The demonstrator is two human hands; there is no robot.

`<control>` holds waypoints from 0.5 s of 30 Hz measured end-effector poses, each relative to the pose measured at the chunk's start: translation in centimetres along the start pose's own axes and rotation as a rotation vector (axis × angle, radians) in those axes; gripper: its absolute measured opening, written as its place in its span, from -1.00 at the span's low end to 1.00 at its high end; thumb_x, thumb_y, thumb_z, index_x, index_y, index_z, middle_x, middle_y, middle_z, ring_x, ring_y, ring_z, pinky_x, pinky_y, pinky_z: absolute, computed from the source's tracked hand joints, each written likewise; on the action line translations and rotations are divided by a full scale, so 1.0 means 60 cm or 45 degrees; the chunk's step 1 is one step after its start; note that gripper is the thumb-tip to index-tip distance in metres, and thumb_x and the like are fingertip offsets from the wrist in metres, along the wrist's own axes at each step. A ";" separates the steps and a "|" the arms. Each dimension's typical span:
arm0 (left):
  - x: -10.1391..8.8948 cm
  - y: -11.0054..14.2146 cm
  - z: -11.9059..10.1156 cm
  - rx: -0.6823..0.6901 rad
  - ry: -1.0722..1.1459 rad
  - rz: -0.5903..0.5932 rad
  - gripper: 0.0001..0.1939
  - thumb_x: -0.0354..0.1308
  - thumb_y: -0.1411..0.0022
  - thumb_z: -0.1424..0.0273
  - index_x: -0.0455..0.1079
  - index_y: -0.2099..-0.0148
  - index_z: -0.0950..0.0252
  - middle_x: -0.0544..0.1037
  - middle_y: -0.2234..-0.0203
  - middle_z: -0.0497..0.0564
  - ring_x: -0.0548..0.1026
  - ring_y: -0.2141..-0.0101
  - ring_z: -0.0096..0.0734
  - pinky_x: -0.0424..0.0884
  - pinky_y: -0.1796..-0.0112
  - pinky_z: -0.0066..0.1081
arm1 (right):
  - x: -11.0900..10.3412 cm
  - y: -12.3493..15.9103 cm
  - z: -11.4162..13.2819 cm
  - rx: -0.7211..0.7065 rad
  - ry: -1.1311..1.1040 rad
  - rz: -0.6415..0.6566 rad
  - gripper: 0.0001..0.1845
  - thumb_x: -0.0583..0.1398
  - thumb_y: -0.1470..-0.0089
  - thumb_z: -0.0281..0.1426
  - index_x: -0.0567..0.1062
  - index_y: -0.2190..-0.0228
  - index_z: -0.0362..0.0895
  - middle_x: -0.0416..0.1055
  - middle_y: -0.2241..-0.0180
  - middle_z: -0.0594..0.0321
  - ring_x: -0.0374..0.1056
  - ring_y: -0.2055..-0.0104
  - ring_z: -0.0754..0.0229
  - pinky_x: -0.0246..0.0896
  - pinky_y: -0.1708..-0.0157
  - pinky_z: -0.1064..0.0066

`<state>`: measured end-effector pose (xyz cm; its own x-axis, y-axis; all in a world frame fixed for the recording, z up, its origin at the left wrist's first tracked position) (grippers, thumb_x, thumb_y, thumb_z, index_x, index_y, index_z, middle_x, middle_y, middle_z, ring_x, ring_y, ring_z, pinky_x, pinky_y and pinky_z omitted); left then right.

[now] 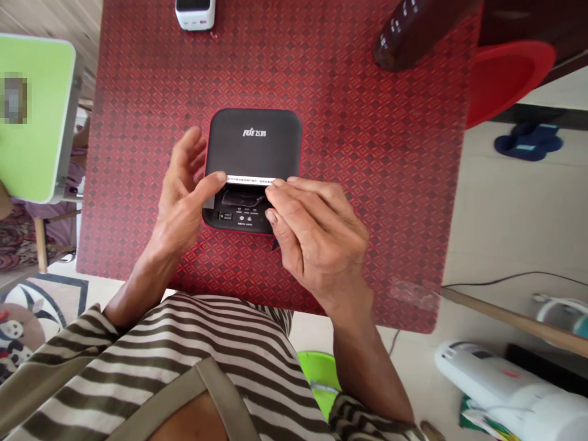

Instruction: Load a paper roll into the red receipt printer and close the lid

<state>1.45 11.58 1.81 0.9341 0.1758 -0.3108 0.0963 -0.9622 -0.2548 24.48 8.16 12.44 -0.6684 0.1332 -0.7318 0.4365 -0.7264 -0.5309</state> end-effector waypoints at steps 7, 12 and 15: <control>0.011 -0.009 0.037 -0.059 0.035 0.135 -0.24 0.45 -0.77 -0.02 0.30 -0.79 -0.16 0.58 -0.70 0.19 0.64 -0.62 0.16 0.73 -0.48 0.09 | 0.005 0.013 -0.004 0.033 -0.035 -0.022 -0.46 0.36 -0.65 -0.51 0.74 -0.47 0.13 0.89 -0.30 0.14 0.85 -0.30 -0.22 0.83 -0.33 -0.18; 0.011 -0.008 0.032 -0.014 0.053 0.171 -0.26 0.41 -0.78 -0.05 0.30 -0.78 -0.15 0.59 -0.70 0.19 0.70 -0.57 0.11 0.76 -0.43 0.02 | 0.008 0.019 -0.006 0.023 -0.046 -0.080 -0.46 0.34 -0.65 -0.50 0.74 -0.47 0.14 0.90 -0.28 0.14 0.87 -0.28 -0.23 0.85 -0.29 -0.19; 0.012 -0.010 0.037 -0.024 0.038 0.162 -0.25 0.44 -0.76 -0.01 0.31 -0.78 -0.13 0.61 -0.68 0.20 0.71 -0.56 0.11 0.77 -0.42 0.03 | 0.010 0.019 -0.007 0.032 -0.042 -0.066 -0.46 0.33 -0.65 -0.49 0.75 -0.46 0.16 0.90 -0.28 0.15 0.87 -0.29 -0.24 0.85 -0.29 -0.21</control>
Point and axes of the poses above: each hand's wrist, its own y-axis away from the middle knuckle, its own x-axis out of the palm, z = x × y, the point moved 10 cm from there along -y, towards the middle knuckle
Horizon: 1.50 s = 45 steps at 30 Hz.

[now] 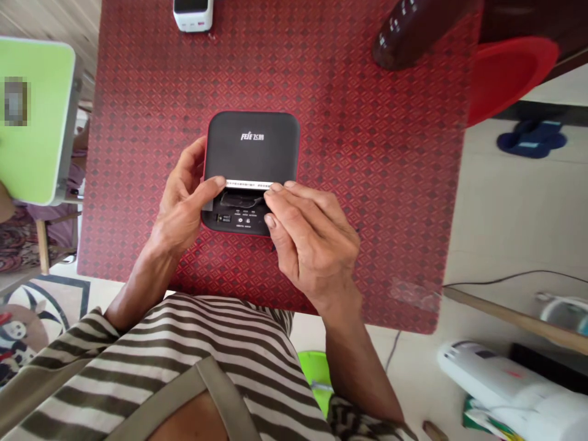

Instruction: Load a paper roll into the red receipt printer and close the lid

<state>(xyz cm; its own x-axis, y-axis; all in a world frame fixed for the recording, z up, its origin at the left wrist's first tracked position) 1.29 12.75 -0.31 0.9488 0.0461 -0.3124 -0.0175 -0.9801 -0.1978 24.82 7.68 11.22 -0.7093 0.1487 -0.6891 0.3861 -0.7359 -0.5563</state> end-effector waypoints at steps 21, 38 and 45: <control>-0.023 0.070 -0.044 -0.142 0.049 0.019 -0.49 0.27 -0.82 0.07 0.46 -0.66 -0.17 0.79 -0.50 0.02 0.81 -0.38 0.10 0.85 -0.23 0.17 | 0.003 0.115 -0.017 0.462 0.020 -0.474 -0.47 0.47 -0.57 -0.28 0.78 -0.47 0.16 0.89 -0.02 0.11 0.79 0.21 -0.07 0.74 0.19 0.10; -0.004 0.067 -0.027 -0.337 0.496 -0.120 -0.47 0.50 -0.63 0.04 0.56 -0.49 -0.03 0.83 -0.41 0.09 0.78 -0.42 0.14 0.75 -0.42 0.11 | 0.034 0.140 -0.051 0.745 -0.441 -0.602 -0.47 0.51 -0.56 -0.08 0.68 -0.45 0.40 0.85 -0.11 0.19 0.85 -0.06 -0.19 0.88 0.08 -0.11; 0.000 0.069 -0.020 -0.296 0.501 -0.121 -0.44 0.50 -0.65 0.02 0.54 -0.53 -0.05 0.81 -0.44 0.08 0.78 -0.45 0.13 0.74 -0.47 0.15 | 0.023 0.127 -0.054 0.684 -0.437 -0.589 -0.53 0.51 -0.54 -0.12 0.72 -0.38 0.27 0.85 -0.05 0.18 0.86 0.00 -0.16 0.86 0.08 -0.05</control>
<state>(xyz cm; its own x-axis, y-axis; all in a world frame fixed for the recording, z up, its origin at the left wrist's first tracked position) 1.60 8.47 -0.04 0.9911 0.1051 0.0818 0.1039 -0.9944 0.0192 28.71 4.40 4.52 -0.9046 0.3700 -0.2114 -0.2689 -0.8805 -0.3905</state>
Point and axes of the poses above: each hand's wrist, its own y-axis away from the middle knuckle, its own x-axis out of the palm, z = x × y, the point moved 10 cm from there along -y, towards the middle knuckle
